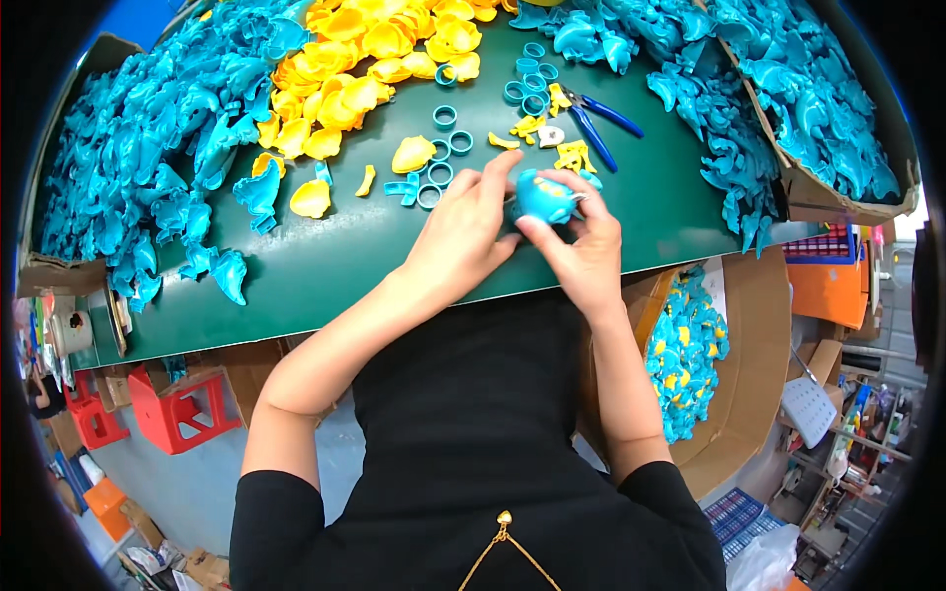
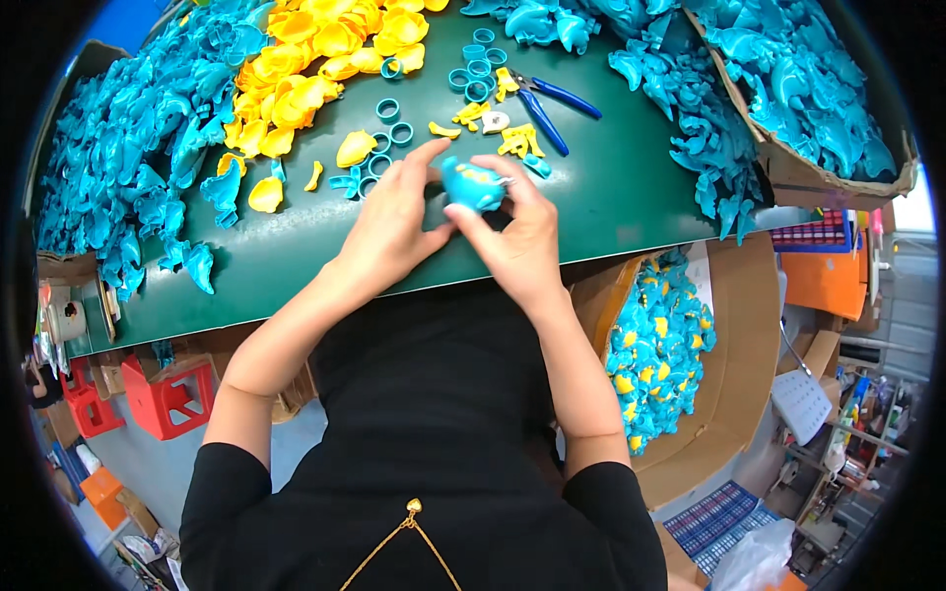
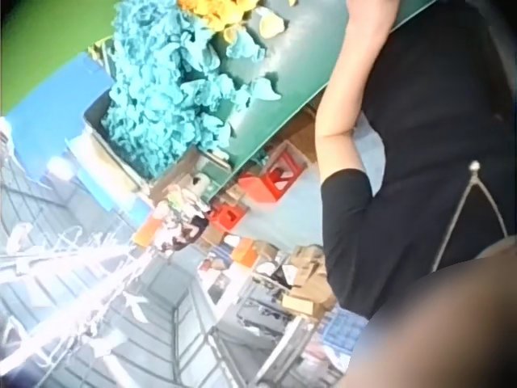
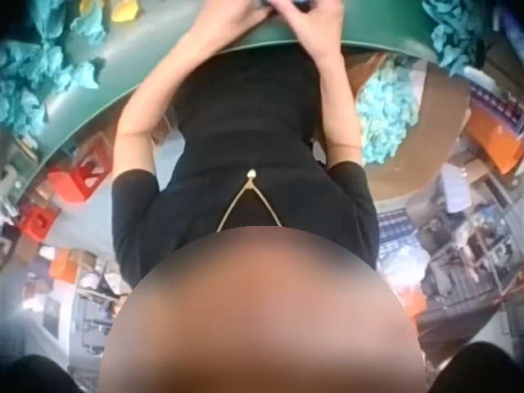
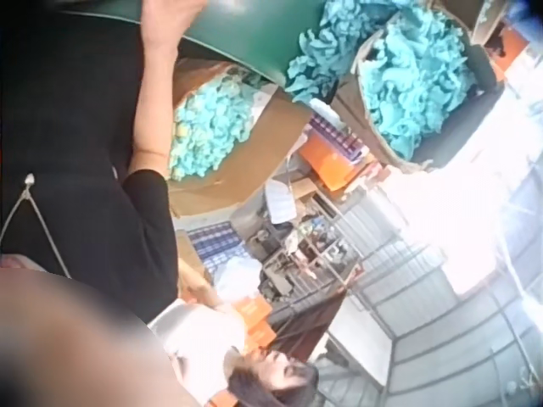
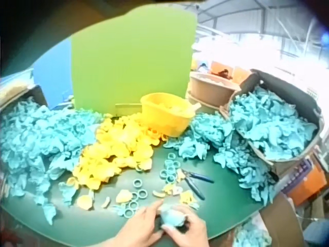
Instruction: Assembling small plastic components to create blue and yellow toys at a factory workbench.
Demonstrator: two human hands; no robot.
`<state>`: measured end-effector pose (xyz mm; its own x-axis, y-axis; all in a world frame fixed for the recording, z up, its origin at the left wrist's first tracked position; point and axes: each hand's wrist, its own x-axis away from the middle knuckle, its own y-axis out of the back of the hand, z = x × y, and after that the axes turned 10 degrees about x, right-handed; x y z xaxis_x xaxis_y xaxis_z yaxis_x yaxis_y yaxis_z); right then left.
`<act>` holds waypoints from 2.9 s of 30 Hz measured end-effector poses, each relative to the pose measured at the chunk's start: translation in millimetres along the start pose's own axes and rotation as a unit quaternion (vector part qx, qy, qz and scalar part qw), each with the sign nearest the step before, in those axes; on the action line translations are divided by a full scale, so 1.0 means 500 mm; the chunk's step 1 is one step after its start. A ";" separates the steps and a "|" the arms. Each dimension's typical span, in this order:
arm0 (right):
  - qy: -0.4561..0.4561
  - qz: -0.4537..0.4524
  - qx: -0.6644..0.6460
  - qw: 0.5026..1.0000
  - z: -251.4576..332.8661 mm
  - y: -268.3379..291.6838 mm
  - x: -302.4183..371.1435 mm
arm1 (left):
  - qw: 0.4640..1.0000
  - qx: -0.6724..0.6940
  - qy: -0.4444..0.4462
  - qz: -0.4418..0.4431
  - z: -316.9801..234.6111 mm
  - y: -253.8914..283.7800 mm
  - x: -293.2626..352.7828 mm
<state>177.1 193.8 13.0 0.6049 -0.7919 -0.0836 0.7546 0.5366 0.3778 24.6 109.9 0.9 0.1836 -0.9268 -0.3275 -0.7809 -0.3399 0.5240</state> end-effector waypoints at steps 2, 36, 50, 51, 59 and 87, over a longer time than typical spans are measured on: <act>0.164 -0.030 0.230 0.959 0.004 -0.002 -0.007 | 1.000 -0.006 0.009 -0.006 -0.010 0.028 0.009; 0.011 -0.063 0.459 0.886 -0.050 0.243 0.136 | 0.859 -0.449 0.130 -0.211 0.137 0.329 0.153; 0.154 -0.073 0.388 0.906 -0.038 -0.006 -0.173 | 0.990 -0.129 -0.051 -0.035 -0.027 0.023 0.139; 0.203 -0.087 0.408 0.886 -0.036 -0.008 -0.168 | 0.990 -0.126 -0.048 -0.036 -0.026 0.021 0.141; 0.206 -0.058 0.295 0.931 -0.042 -0.010 -0.116 | 0.986 -0.154 -0.059 -0.021 -0.025 0.012 0.144; 0.174 -0.058 0.306 0.934 -0.022 -0.034 0.071 | 0.982 -0.165 -0.092 -0.009 -0.027 -0.019 0.118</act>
<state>188.5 159.7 -6.8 0.6544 -0.6341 -0.4118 0.5979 0.1005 0.7953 50.8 56.4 -12.5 0.0621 -0.8859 -0.4598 -0.5369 -0.4180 0.7328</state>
